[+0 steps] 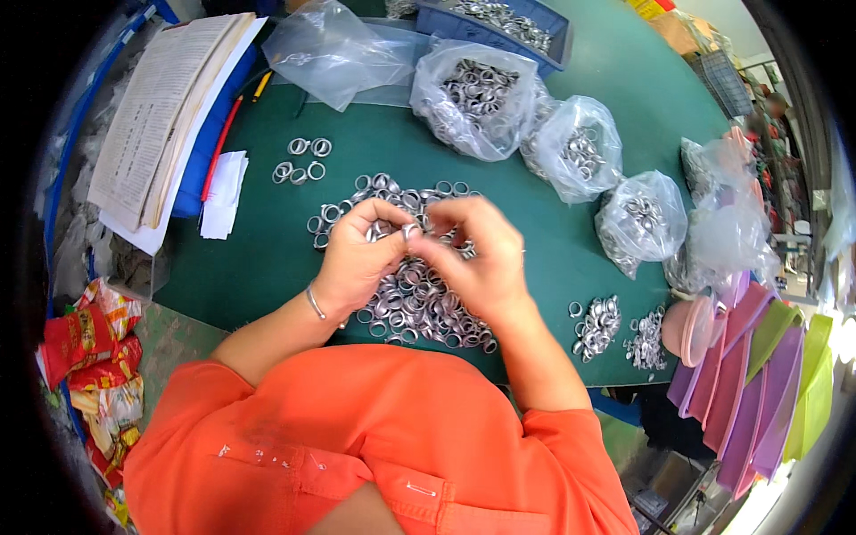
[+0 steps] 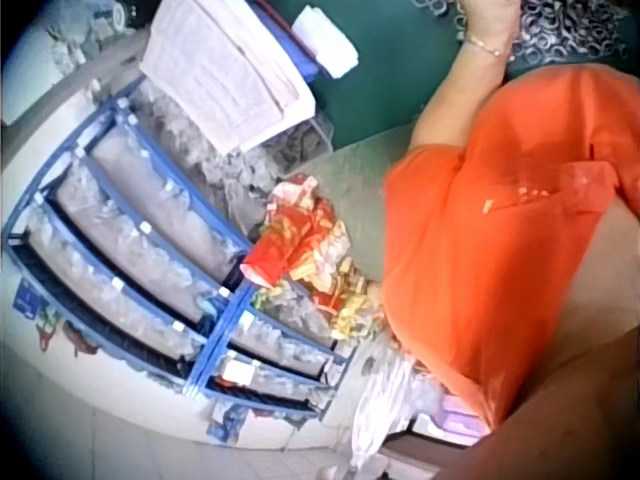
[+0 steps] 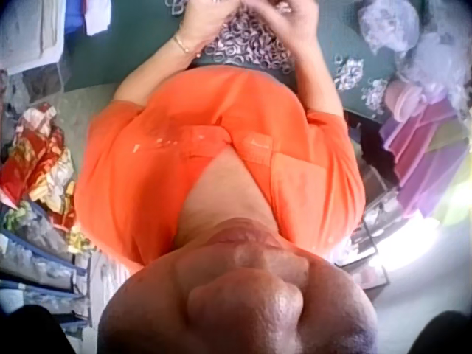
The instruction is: The person sorts small silver metal rings on a green table, picking them up and placing them into clear plastic bags. The person repeatedly handles the rings by hand, organizing them into separate piles and bags throughout the clip.
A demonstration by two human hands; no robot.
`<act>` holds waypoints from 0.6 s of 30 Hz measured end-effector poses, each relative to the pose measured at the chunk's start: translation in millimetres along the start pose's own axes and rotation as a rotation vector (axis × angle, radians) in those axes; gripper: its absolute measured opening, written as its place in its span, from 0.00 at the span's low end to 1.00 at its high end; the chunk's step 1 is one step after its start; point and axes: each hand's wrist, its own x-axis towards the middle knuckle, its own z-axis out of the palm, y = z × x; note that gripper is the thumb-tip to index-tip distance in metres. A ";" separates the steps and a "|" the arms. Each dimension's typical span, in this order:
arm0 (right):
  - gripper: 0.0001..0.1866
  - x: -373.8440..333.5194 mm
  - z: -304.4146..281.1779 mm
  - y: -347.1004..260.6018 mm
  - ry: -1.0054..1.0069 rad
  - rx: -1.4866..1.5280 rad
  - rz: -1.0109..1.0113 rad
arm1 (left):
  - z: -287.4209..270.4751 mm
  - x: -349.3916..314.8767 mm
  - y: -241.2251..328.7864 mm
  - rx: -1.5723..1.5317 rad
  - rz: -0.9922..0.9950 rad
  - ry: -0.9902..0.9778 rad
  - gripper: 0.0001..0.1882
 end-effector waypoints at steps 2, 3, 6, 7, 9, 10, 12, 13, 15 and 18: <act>0.14 -4.8 13.1 -4.5 0.011 0.034 -0.054 | 0.9 2.9 -7.0 0.048 0.116 0.022 0.07; 0.15 -6.4 16.0 -2.2 0.038 0.085 -0.018 | -2.8 2.6 -4.4 0.139 0.132 0.026 0.06; 0.16 -11.5 17.1 8.3 0.074 0.127 0.020 | -2.6 2.9 -2.8 0.208 0.202 0.011 0.06; 0.15 -12.3 13.6 11.0 0.057 0.078 -0.020 | -1.1 1.4 0.9 0.156 0.158 0.023 0.03; 0.12 -13.8 11.3 10.3 0.073 0.196 0.136 | -4.7 1.3 6.3 -0.010 0.005 -0.028 0.05; 0.11 -14.4 11.7 4.9 0.107 0.363 0.330 | -6.2 1.4 9.1 -0.091 -0.070 -0.055 0.06; 0.08 -10.9 6.5 2.2 0.099 0.599 0.581 | -7.7 2.7 10.9 -0.348 -0.129 -0.115 0.12; 0.08 -10.8 2.0 5.8 0.096 0.676 0.618 | -10.0 6.1 10.2 -0.492 -0.152 -0.155 0.14; 0.08 -11.2 -2.0 10.0 0.093 0.774 0.664 | -18.5 11.5 6.9 -0.684 -0.194 -0.214 0.19; 0.09 -12.8 -4.1 13.0 0.100 0.816 0.690 | -10.7 9.9 17.4 -0.613 -0.216 -0.101 0.19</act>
